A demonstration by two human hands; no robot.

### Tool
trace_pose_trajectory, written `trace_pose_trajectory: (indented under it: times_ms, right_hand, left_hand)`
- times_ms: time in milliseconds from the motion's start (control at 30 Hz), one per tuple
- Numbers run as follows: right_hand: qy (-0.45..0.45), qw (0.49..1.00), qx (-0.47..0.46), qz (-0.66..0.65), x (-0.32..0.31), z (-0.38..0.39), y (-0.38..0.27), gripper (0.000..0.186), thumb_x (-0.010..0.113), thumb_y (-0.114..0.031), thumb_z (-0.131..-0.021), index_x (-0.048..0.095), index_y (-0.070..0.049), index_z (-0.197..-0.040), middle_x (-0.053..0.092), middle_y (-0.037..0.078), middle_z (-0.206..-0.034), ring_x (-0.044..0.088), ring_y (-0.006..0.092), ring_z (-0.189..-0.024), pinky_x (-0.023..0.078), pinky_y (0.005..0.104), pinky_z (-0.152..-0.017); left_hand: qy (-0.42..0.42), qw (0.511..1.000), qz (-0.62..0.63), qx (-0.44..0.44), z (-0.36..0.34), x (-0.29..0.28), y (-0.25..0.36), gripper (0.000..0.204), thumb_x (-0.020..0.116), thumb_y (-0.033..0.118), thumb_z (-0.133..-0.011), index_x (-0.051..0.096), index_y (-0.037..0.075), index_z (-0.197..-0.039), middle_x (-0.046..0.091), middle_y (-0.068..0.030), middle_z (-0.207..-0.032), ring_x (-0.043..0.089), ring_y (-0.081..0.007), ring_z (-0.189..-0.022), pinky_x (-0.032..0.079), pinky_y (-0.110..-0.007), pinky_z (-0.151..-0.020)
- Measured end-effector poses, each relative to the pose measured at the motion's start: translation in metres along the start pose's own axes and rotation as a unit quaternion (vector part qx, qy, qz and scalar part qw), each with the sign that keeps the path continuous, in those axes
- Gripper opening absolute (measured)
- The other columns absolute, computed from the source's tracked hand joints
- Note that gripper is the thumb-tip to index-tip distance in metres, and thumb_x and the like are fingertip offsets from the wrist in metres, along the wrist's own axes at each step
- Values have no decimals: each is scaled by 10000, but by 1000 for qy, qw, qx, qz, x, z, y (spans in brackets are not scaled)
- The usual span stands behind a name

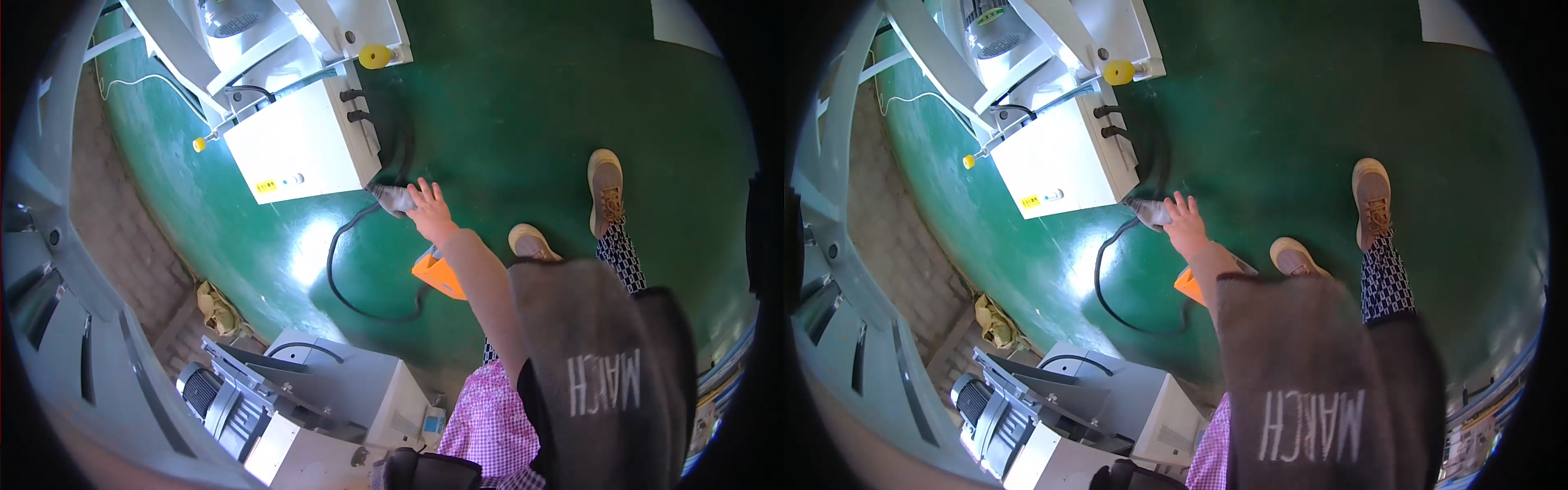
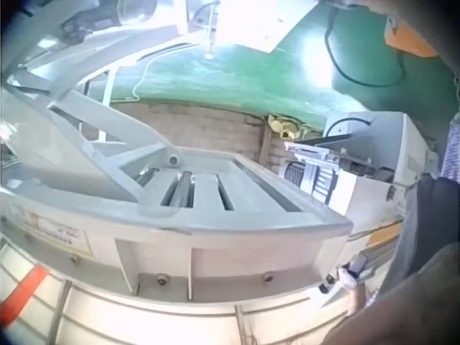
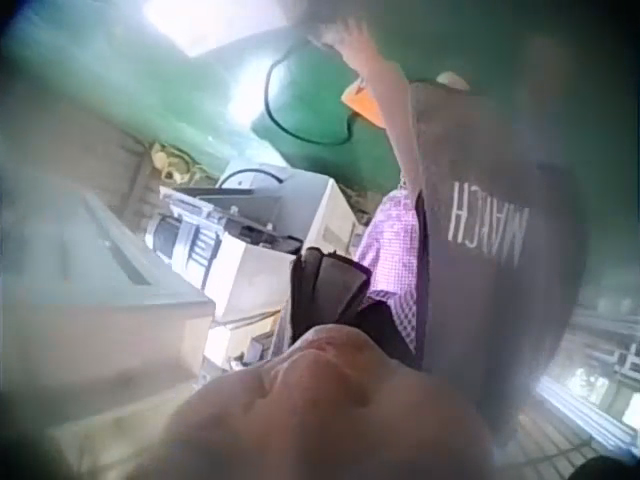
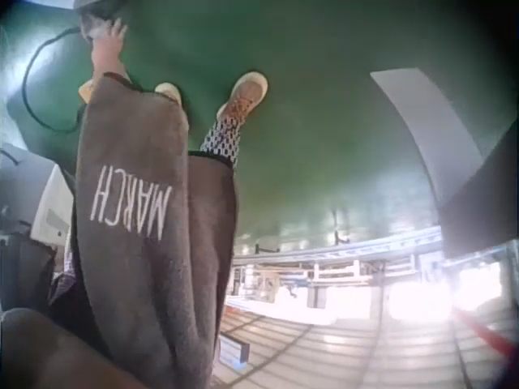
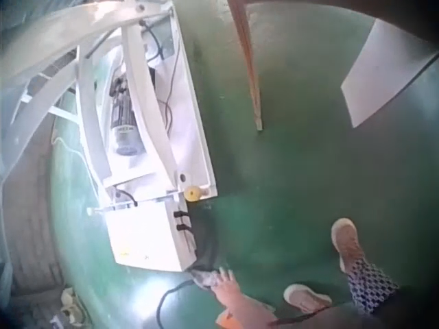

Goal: The person operates an edge banding machine by checking a panel, picking up and cleaning a glue pot with a cloth, and then placing the glue pot back into the machine.

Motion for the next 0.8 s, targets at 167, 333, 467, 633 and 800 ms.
trace_pose_trajectory:
  times_ms: [167, 333, 467, 633, 800]
  right_hand:
    - [41, 998, 6, 44, 22, 0, 26, 316, 628, -186, -966, 747, -120, -1251, 592, 98, -1453, 362, 335, -1530, 233, 614, -1254]
    - [106, 990, -74, -61, -36, 97, -36, 185, 592, -152, -928, 710, -71, -1045, 655, 95, -1053, 635, 284, -1087, 484, 520, -991]
    - [58, 978, -6, -202, -98, 225, -32, 199, 596, -120, -926, 651, -69, -1110, 635, 136, -1015, 655, 328, -965, 525, 468, -791]
    - [-18, 975, -17, -221, -249, 344, -29, 176, 655, -124, -879, 688, -103, -1050, 659, 106, -1073, 692, 336, -976, 562, 451, -766]
    - [-3, 1000, 9, 1, -396, 424, 30, 262, 739, -294, -809, 726, -83, -965, 684, 128, -1084, 689, 337, -994, 569, 469, -757]
  left_hand:
    - [76, 984, 123, -108, -27, 13, 73, 421, 486, 280, -1099, 627, -93, -1232, 679, -266, -1170, 651, -334, -1040, 530, -447, -979]
    - [91, 974, 155, -142, -48, 28, 95, 421, 515, 293, -1087, 642, -77, -1242, 692, -258, -1171, 662, -337, -1052, 535, -447, -975]
    - [82, 965, 196, -150, -69, 41, 104, 422, 537, 303, -1078, 655, -65, -1250, 703, -252, -1171, 670, -339, -1062, 540, -448, -972]
    - [90, 947, 250, -180, -58, 23, 97, 425, 566, 315, -1067, 671, -49, -1260, 717, -244, -1172, 681, -342, -1075, 545, -448, -968]
    - [91, 922, 319, -201, -55, 26, 102, 429, 594, 328, -1056, 687, -33, -1270, 730, -236, -1172, 692, -345, -1088, 550, -448, -964]
Point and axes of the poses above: each hand's wrist, its own z-axis away from the middle knuckle, its own x-axis out of the palm, y = z × x, the point moved 10 cm from there along -z, towards the middle knuckle
